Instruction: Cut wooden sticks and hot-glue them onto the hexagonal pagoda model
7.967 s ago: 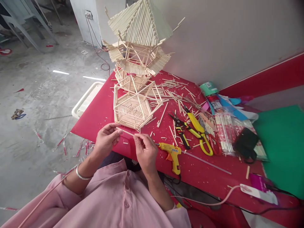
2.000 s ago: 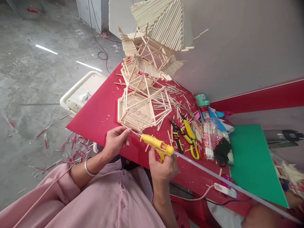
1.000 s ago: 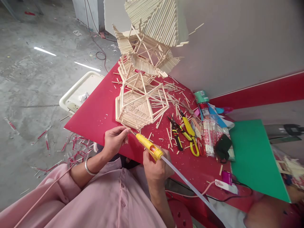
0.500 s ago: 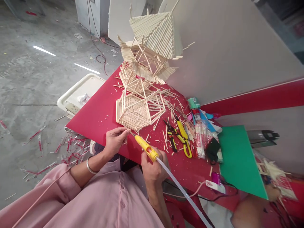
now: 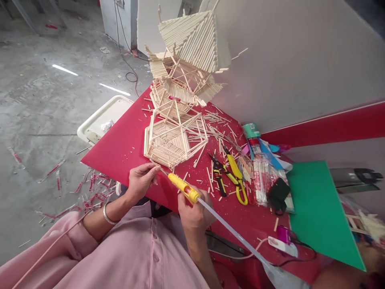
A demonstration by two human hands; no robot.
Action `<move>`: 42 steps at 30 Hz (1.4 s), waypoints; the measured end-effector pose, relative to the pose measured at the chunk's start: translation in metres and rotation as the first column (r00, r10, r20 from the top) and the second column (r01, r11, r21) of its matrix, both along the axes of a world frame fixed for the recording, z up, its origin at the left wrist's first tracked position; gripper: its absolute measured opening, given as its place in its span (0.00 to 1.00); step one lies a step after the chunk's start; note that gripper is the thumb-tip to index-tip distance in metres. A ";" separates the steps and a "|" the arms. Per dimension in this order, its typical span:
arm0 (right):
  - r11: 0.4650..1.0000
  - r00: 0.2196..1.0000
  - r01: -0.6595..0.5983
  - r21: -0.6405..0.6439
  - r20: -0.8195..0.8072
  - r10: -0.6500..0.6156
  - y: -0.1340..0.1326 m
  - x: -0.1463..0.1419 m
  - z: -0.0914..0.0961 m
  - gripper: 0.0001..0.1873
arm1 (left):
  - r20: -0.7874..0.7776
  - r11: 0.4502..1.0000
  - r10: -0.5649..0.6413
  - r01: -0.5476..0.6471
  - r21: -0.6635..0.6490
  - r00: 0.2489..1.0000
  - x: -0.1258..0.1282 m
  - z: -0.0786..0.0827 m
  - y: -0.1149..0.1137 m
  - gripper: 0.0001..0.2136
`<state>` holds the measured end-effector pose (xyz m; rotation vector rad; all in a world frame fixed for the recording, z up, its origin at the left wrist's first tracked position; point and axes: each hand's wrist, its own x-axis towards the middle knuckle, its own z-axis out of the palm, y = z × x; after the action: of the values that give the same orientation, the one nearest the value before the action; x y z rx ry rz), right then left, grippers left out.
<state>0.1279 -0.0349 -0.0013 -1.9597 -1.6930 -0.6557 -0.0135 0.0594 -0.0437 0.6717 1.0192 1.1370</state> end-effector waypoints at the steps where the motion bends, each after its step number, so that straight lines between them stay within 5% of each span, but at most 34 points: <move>1: 1.000 1.000 -0.005 0.002 -0.005 0.005 0.000 0.001 -0.001 0.08 | -0.002 1.000 0.007 -0.007 0.003 1.000 0.001 -0.001 0.000 0.13; 11: 1.000 0.999 -0.005 0.001 -0.049 0.005 0.002 0.003 -0.001 0.08 | -0.010 0.998 -0.024 0.025 0.053 1.000 0.000 -0.001 0.000 0.13; 17: 0.996 0.998 0.005 0.089 -0.057 0.000 0.008 0.009 0.009 0.11 | 0.011 0.996 -0.071 0.071 -0.060 0.997 -0.002 0.006 0.001 0.16; 27: 0.999 0.998 -0.047 0.020 -0.036 0.048 0.051 -0.031 0.017 0.12 | 0.157 0.974 -0.127 0.153 -0.169 0.979 -0.003 0.005 0.003 0.20; 42: 0.999 0.994 0.032 0.037 0.105 -0.035 0.056 -0.042 0.019 0.09 | 0.210 0.953 -0.207 0.246 -0.178 0.955 -0.009 0.007 0.007 0.21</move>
<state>0.0862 0.0211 0.0177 -1.9639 -1.7015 -0.8099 -0.0224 0.0669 -0.0368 0.4935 0.8568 0.8637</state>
